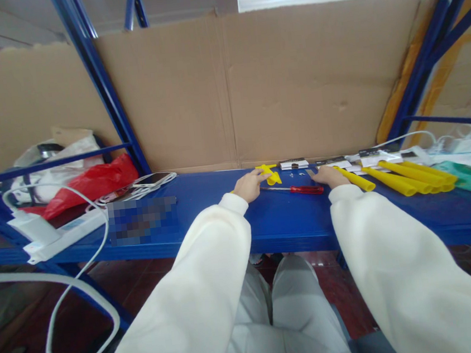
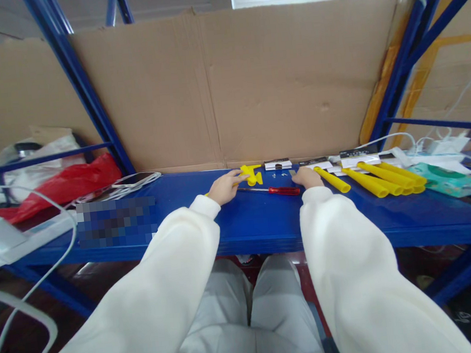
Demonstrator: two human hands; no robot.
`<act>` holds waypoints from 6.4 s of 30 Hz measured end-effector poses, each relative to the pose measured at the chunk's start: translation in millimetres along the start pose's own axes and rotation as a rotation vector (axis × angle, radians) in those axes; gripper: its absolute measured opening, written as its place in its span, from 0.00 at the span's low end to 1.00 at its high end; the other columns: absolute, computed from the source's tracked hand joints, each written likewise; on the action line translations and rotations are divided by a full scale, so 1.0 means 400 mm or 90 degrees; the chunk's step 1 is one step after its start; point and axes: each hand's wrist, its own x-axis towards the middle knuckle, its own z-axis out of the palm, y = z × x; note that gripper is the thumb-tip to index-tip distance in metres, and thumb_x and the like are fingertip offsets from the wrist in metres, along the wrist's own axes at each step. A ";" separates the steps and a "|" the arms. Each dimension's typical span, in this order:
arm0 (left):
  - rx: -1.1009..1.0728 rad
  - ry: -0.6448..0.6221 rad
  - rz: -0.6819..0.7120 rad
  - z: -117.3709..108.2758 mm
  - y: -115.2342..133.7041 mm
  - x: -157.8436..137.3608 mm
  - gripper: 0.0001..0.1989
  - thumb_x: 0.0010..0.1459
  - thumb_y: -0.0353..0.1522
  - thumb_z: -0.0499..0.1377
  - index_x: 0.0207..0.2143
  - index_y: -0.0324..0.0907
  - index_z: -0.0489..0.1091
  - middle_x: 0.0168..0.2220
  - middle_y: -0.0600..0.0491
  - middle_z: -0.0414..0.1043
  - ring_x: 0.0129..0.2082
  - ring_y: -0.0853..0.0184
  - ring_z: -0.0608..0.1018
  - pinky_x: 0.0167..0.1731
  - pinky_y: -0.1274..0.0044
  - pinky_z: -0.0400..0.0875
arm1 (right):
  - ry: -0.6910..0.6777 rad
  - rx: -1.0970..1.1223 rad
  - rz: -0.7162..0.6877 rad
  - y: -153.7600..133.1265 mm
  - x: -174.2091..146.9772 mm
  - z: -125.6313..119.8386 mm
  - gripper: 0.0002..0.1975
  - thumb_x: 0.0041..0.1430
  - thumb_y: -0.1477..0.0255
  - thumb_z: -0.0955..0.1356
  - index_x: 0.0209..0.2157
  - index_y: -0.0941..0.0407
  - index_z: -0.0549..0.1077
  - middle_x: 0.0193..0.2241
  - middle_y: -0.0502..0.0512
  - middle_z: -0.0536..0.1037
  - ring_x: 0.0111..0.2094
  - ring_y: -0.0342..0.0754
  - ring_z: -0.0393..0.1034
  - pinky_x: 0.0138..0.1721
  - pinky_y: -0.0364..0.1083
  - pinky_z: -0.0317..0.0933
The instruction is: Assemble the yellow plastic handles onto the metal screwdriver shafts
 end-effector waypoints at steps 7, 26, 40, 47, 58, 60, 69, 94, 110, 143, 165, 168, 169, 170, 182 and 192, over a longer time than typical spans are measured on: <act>0.002 0.000 0.001 0.001 0.000 0.000 0.30 0.63 0.22 0.53 0.62 0.58 0.70 0.66 0.54 0.67 0.59 0.61 0.76 0.60 0.70 0.70 | -0.004 -0.011 0.013 0.007 0.004 -0.004 0.24 0.64 0.64 0.66 0.54 0.65 0.77 0.51 0.74 0.79 0.53 0.61 0.75 0.48 0.50 0.68; 0.077 -0.060 0.087 0.022 0.040 0.000 0.35 0.61 0.20 0.50 0.67 0.55 0.64 0.69 0.51 0.60 0.56 0.61 0.76 0.56 0.70 0.72 | 0.139 -0.027 -0.546 -0.155 -0.069 0.028 0.25 0.65 0.79 0.62 0.60 0.50 0.74 0.64 0.59 0.69 0.64 0.58 0.63 0.63 0.60 0.57; 0.044 0.014 -0.116 -0.001 0.003 -0.001 0.30 0.63 0.21 0.50 0.65 0.48 0.66 0.65 0.49 0.66 0.58 0.62 0.75 0.57 0.73 0.71 | 0.079 0.559 -0.195 -0.149 -0.020 0.028 0.22 0.61 0.80 0.69 0.57 0.61 0.69 0.29 0.56 0.83 0.26 0.45 0.76 0.27 0.40 0.66; 0.026 0.033 -0.166 -0.006 -0.001 -0.004 0.31 0.62 0.20 0.53 0.65 0.50 0.66 0.64 0.47 0.66 0.57 0.60 0.76 0.57 0.71 0.72 | -0.048 0.573 -0.008 -0.186 -0.008 0.029 0.13 0.55 0.82 0.73 0.43 0.62 0.74 0.14 0.49 0.73 0.13 0.39 0.61 0.14 0.36 0.51; 0.018 0.025 -0.162 -0.005 -0.001 -0.002 0.30 0.63 0.21 0.51 0.65 0.49 0.66 0.64 0.49 0.66 0.57 0.61 0.76 0.57 0.72 0.72 | -0.047 0.534 0.063 -0.256 -0.019 0.027 0.06 0.53 0.79 0.75 0.33 0.59 0.76 0.11 0.48 0.68 0.12 0.40 0.60 0.13 0.37 0.49; 0.014 0.024 -0.162 -0.006 0.000 -0.002 0.30 0.63 0.21 0.51 0.65 0.48 0.66 0.64 0.48 0.66 0.57 0.61 0.76 0.57 0.72 0.72 | -0.038 0.528 0.061 -0.256 -0.019 0.030 0.08 0.52 0.79 0.75 0.35 0.59 0.76 0.11 0.47 0.67 0.13 0.40 0.60 0.13 0.37 0.50; 0.006 0.030 -0.164 -0.003 0.001 0.000 0.30 0.63 0.21 0.52 0.64 0.51 0.67 0.64 0.50 0.67 0.57 0.62 0.76 0.58 0.72 0.71 | -0.019 0.541 0.048 -0.265 -0.011 0.044 0.08 0.54 0.87 0.69 0.36 0.64 0.76 0.11 0.43 0.63 0.14 0.39 0.59 0.15 0.37 0.54; -0.036 0.003 -0.092 -0.006 0.008 -0.002 0.35 0.63 0.23 0.52 0.71 0.48 0.55 0.68 0.48 0.62 0.59 0.59 0.76 0.56 0.72 0.71 | -0.309 0.840 -0.220 -0.252 -0.104 -0.014 0.08 0.59 0.85 0.68 0.37 0.60 0.74 0.19 0.50 0.76 0.17 0.39 0.65 0.20 0.37 0.58; -0.033 0.006 -0.044 -0.007 0.017 -0.002 0.29 0.67 0.32 0.56 0.69 0.49 0.61 0.60 0.48 0.74 0.56 0.60 0.78 0.53 0.73 0.72 | 0.057 1.081 0.082 -0.155 -0.003 -0.032 0.08 0.65 0.76 0.62 0.30 0.53 0.62 0.16 0.42 0.64 0.14 0.37 0.54 0.15 0.35 0.52; 0.058 -0.037 -0.209 -0.006 0.060 0.041 0.17 0.70 0.31 0.51 0.55 0.37 0.73 0.50 0.38 0.78 0.51 0.57 0.80 0.49 0.71 0.74 | 0.126 1.038 -0.001 -0.046 -0.033 -0.053 0.15 0.72 0.72 0.59 0.30 0.57 0.70 0.23 0.48 0.74 0.18 0.38 0.65 0.21 0.37 0.58; 0.039 -0.053 -0.179 0.032 0.024 0.044 0.19 0.67 0.36 0.58 0.60 0.48 0.73 0.51 0.44 0.79 0.52 0.57 0.80 0.51 0.72 0.73 | 0.173 0.802 -0.007 -0.043 -0.008 -0.020 0.16 0.72 0.71 0.60 0.29 0.58 0.71 0.21 0.50 0.75 0.15 0.37 0.63 0.18 0.36 0.55; 0.034 -0.062 -0.181 0.035 0.020 0.046 0.19 0.68 0.35 0.57 0.60 0.48 0.73 0.51 0.43 0.79 0.52 0.57 0.80 0.52 0.72 0.72 | 0.177 0.776 -0.018 -0.039 -0.002 -0.017 0.16 0.72 0.68 0.61 0.30 0.58 0.71 0.21 0.51 0.76 0.16 0.37 0.64 0.19 0.36 0.56; 0.033 -0.068 -0.183 0.036 0.019 0.046 0.19 0.68 0.34 0.56 0.59 0.47 0.74 0.51 0.43 0.79 0.52 0.57 0.80 0.52 0.71 0.72 | 0.176 0.772 -0.021 -0.038 0.000 -0.016 0.16 0.71 0.67 0.62 0.31 0.58 0.72 0.21 0.52 0.77 0.16 0.38 0.64 0.20 0.37 0.57; 0.034 -0.074 -0.184 0.037 0.018 0.047 0.18 0.68 0.34 0.56 0.58 0.47 0.75 0.51 0.43 0.80 0.52 0.57 0.80 0.52 0.71 0.73 | 0.176 0.769 -0.023 -0.037 0.000 -0.015 0.16 0.71 0.67 0.62 0.31 0.58 0.72 0.22 0.52 0.77 0.17 0.38 0.64 0.20 0.37 0.57; 0.048 -0.089 -0.186 0.033 0.022 0.040 0.21 0.69 0.29 0.49 0.59 0.48 0.74 0.52 0.42 0.79 0.53 0.57 0.80 0.52 0.68 0.72 | 0.179 0.783 0.012 -0.051 -0.027 -0.031 0.16 0.70 0.74 0.60 0.27 0.58 0.70 0.22 0.51 0.76 0.16 0.38 0.62 0.22 0.39 0.55; 0.011 -0.126 -0.192 0.040 0.016 0.040 0.27 0.67 0.26 0.48 0.66 0.48 0.66 0.61 0.45 0.72 0.59 0.56 0.76 0.56 0.64 0.70 | 0.179 0.686 0.050 -0.028 -0.010 -0.019 0.08 0.62 0.79 0.65 0.29 0.59 0.73 0.24 0.53 0.77 0.21 0.40 0.66 0.26 0.40 0.63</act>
